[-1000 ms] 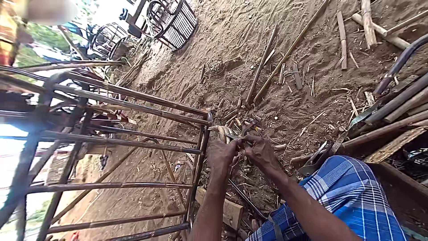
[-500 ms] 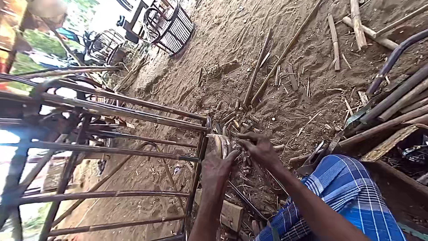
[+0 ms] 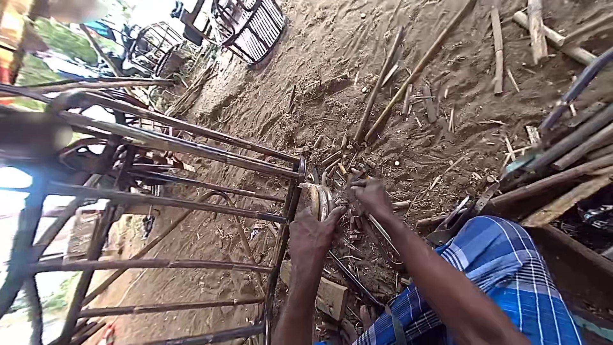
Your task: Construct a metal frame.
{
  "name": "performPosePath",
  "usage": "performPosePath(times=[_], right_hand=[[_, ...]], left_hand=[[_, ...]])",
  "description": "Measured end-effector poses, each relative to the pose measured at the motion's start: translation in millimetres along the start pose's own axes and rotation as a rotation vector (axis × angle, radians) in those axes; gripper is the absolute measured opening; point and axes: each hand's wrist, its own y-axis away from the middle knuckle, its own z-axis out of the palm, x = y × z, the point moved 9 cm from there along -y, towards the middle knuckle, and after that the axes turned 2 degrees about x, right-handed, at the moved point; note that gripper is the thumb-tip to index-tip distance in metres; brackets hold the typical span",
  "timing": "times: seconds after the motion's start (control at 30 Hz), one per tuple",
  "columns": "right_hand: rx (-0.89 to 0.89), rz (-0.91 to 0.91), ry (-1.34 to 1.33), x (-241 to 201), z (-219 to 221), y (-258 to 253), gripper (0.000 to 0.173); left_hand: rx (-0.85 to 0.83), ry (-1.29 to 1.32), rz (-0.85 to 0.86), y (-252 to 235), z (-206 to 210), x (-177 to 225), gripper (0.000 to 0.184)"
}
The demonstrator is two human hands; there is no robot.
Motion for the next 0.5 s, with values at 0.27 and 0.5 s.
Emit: performPosePath(times=[0.27,0.5], right_hand=[[0.006,-0.329,-0.315,-31,-32,70,0.025],[-0.029,-0.253,-0.257,-28,-17,108,0.020]], left_hand=[[-0.086,0.013,0.101,-12,-3,2,0.052],[-0.047,0.085,0.115,-1,0,-2,0.051]])
